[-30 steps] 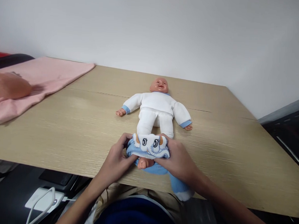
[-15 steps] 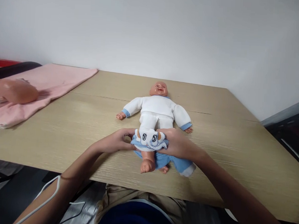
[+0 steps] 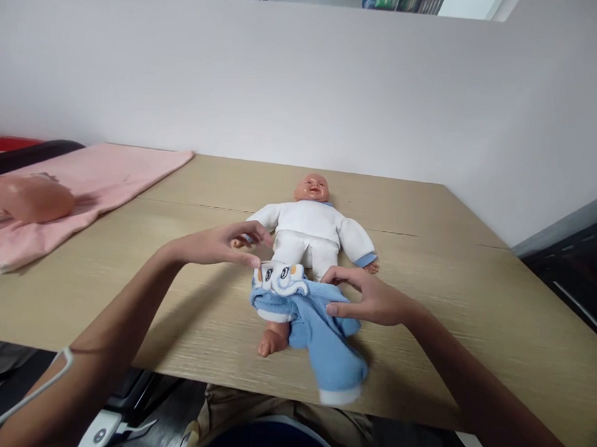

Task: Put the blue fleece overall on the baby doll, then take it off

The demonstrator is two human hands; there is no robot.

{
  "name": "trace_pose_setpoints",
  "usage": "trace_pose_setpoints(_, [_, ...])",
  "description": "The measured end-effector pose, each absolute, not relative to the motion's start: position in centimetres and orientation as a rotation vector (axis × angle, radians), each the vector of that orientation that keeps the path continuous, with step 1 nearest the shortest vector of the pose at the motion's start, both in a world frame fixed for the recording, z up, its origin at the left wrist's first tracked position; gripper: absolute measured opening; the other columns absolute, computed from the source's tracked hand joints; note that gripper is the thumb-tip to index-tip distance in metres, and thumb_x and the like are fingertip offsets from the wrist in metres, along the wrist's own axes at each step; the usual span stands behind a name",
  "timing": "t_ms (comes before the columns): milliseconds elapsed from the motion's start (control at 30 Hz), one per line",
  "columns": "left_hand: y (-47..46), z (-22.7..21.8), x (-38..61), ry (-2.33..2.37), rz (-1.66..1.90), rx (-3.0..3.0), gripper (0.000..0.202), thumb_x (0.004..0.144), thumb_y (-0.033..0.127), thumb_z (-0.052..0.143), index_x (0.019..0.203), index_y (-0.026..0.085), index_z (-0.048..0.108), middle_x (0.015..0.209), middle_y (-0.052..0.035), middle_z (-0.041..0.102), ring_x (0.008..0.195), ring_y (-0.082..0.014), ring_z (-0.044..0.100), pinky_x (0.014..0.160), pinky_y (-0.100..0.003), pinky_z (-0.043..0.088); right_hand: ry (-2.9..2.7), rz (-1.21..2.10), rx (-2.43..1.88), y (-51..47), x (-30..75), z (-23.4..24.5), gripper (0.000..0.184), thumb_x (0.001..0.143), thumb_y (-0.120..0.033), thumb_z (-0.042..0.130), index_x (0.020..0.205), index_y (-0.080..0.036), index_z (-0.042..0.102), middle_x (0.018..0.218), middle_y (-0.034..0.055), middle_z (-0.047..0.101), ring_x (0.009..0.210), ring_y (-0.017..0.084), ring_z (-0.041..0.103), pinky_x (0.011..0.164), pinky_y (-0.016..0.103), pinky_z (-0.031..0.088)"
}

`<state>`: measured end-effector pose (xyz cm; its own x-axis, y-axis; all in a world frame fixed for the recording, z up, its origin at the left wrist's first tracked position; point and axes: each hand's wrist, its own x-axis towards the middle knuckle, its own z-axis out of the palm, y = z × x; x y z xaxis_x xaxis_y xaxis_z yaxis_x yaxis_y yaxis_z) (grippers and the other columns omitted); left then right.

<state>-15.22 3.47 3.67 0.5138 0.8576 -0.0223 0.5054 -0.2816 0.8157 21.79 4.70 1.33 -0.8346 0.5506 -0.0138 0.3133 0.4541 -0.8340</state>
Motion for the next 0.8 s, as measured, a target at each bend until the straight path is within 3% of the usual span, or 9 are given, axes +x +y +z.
trace_pose_setpoints(100, [5.1,4.7,-12.3,1.022,0.406,2.09,0.048,0.093,0.051,0.085,0.135,0.027,0.077,0.139,-0.0078,0.075,0.128,-0.0284,0.066,0.11,-0.039,0.051,-2.333,1.544,-0.723,5.6,22.0,0.2,0.042,0.096,-0.058,0.082,0.112,-0.02,0.071,0.102,-0.0006,0.065,0.098,0.02,0.062,0.089,0.03,0.048])
trace_pose_setpoints(167, [6.1,5.0,-10.0,0.871,0.267,2.203,0.042,0.089,0.052,0.09,0.121,0.027,0.083,0.127,-0.0067,0.079,0.125,-0.0292,0.066,0.109,-0.037,0.05,-2.217,1.701,-0.657,6.0,21.9,-0.7,0.046,0.096,-0.063,0.081,0.105,-0.02,0.068,0.093,-0.0023,0.058,0.088,0.018,0.056,0.08,0.028,0.044])
trace_pose_setpoints(300, [7.9,4.8,-6.8,0.646,0.072,2.203,0.038,0.085,0.053,0.093,0.1,0.021,0.082,0.096,-0.0036,0.078,0.092,-0.0231,0.069,0.083,-0.03,0.051,-1.97,1.801,-0.583,5.9,22.0,-2.2,0.048,0.103,-0.068,0.07,0.103,-0.02,0.065,0.097,-0.0005,0.055,0.09,0.017,0.052,0.083,0.029,0.042])
trace_pose_setpoints(467, [8.9,3.8,-6.0,0.482,0.091,1.963,0.034,0.085,0.039,0.094,0.1,0.02,0.07,0.089,0.0014,0.068,0.078,-0.0164,0.06,0.068,-0.026,0.045,-1.878,1.878,-0.644,5.0,21.8,-2.4,0.036,0.104,-0.055,0.076,0.107,-0.023,0.06,0.092,-0.0041,0.048,0.083,0.014,0.046,0.076,0.026,0.039])
trace_pose_setpoints(667, [8.2,2.0,-5.3,0.454,0.261,1.663,0.041,0.086,0.034,0.095,0.105,0.023,0.06,0.083,0.0057,0.057,0.073,-0.0129,0.055,0.063,-0.023,0.045,-1.97,1.844,-0.691,4.4,22.1,-1.2,0.041,0.096,-0.052,0.085,0.118,-0.02,0.072,0.101,0.0006,0.061,0.092,0.018,0.056,0.082,0.029,0.046])
trace_pose_setpoints(800, [8.2,1.4,-4.8,0.47,0.338,1.624,0.043,0.086,0.033,0.096,0.117,0.023,0.068,0.092,0.0023,0.066,0.081,-0.0146,0.064,0.069,-0.022,0.052,-1.62,1.905,-0.712,3.7,22.7,-1.4,0.045,0.087,-0.053,0.092,0.116,-0.025,0.071,0.095,-0.0017,0.06,0.083,0.017,0.054,0.075,0.028,0.045])
